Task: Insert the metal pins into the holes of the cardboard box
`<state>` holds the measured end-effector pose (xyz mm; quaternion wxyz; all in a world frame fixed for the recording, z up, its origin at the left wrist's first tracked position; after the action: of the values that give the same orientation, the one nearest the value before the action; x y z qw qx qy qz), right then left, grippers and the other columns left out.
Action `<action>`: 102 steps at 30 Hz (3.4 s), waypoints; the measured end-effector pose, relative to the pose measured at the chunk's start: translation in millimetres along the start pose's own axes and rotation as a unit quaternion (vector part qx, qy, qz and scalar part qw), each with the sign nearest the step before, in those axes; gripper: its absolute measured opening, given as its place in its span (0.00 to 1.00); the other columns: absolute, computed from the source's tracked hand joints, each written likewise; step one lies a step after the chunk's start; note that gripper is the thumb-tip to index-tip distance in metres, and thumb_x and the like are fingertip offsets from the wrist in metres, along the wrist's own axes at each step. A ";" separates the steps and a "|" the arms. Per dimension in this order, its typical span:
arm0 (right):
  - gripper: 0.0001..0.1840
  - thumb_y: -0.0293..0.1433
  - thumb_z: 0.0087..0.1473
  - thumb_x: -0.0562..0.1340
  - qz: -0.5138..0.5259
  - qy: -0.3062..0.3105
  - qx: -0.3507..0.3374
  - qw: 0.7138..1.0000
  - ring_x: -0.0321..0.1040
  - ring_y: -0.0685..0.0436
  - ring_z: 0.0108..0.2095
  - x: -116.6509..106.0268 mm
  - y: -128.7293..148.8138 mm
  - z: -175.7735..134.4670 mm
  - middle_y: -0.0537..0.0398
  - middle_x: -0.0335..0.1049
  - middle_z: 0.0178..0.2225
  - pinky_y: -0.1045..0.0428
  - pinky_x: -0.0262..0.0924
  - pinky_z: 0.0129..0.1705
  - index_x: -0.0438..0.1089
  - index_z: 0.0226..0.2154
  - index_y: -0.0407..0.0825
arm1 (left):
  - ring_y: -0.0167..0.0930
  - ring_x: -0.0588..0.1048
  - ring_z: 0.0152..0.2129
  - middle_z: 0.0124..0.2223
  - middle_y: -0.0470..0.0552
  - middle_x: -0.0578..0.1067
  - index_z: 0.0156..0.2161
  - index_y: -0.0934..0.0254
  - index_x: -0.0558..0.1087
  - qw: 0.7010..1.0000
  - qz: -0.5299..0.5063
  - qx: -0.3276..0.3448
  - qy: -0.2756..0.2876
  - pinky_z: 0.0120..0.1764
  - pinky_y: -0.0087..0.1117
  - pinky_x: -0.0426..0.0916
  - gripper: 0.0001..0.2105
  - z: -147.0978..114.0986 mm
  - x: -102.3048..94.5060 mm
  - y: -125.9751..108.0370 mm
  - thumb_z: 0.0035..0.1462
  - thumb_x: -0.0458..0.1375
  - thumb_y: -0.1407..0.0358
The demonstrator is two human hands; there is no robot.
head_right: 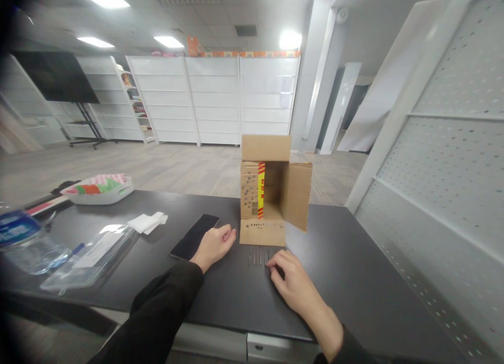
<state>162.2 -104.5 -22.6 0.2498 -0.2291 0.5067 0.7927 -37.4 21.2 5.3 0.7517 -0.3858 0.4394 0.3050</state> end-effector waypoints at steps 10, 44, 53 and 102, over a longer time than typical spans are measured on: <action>0.08 0.26 0.57 0.53 -0.003 0.002 0.004 1.000 0.64 0.43 0.36 -0.2 -1.2 2.0 0.52 0.67 0.33 0.47 0.58 0.41 0.68 0.32 0.49 | 0.25 0.60 0.16 0.18 0.43 0.61 0.21 0.62 0.56 1.000 -0.004 -0.006 0.002 0.25 0.28 0.46 0.16 1.2 -1.3 -1.9 0.59 0.47 0.59; 0.09 0.27 0.57 0.53 -0.013 -0.005 0.006 1.000 0.65 0.44 0.34 -1.0 0.8 4.1 0.52 0.67 0.32 0.48 0.59 0.38 0.69 0.32 0.49 | 0.25 0.60 0.16 0.18 0.43 0.60 0.21 0.62 0.56 1.000 -0.006 0.004 -0.008 0.25 0.28 0.47 0.16 0.7 0.3 -0.2 0.59 0.47 0.59; 0.08 0.27 0.57 0.54 -0.021 0.002 0.013 1.000 0.65 0.44 0.34 -2.3 3.0 4.1 0.53 0.67 0.31 0.49 0.59 0.38 0.69 0.32 0.49 | 0.26 0.62 0.17 0.18 0.44 0.62 0.21 0.61 0.57 1.000 -0.003 -0.003 0.010 0.25 0.27 0.49 0.16 0.5 -0.8 -1.3 0.59 0.46 0.59; 0.07 0.30 0.58 0.55 -0.222 -0.135 -0.012 0.965 0.60 0.40 0.39 -6.7 -8.5 83.9 0.50 0.67 0.35 0.47 0.53 0.39 0.69 0.33 0.49 | 0.25 0.59 0.16 0.18 0.43 0.60 0.21 0.62 0.56 1.000 -0.008 -0.010 0.011 0.25 0.28 0.48 0.17 0.3 -3.0 -1.9 0.59 0.46 0.58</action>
<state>163.4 -25.5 7.7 0.4832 -0.2297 0.3951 0.7468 -37.0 20.1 8.6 0.7455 -0.4002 0.4414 0.2988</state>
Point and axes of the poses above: each hand's wrist, its own z-axis towards the middle knuckle, its own x-axis out of the palm, y = z × x, the point moved 4 cm from there along z, towards the middle knuckle
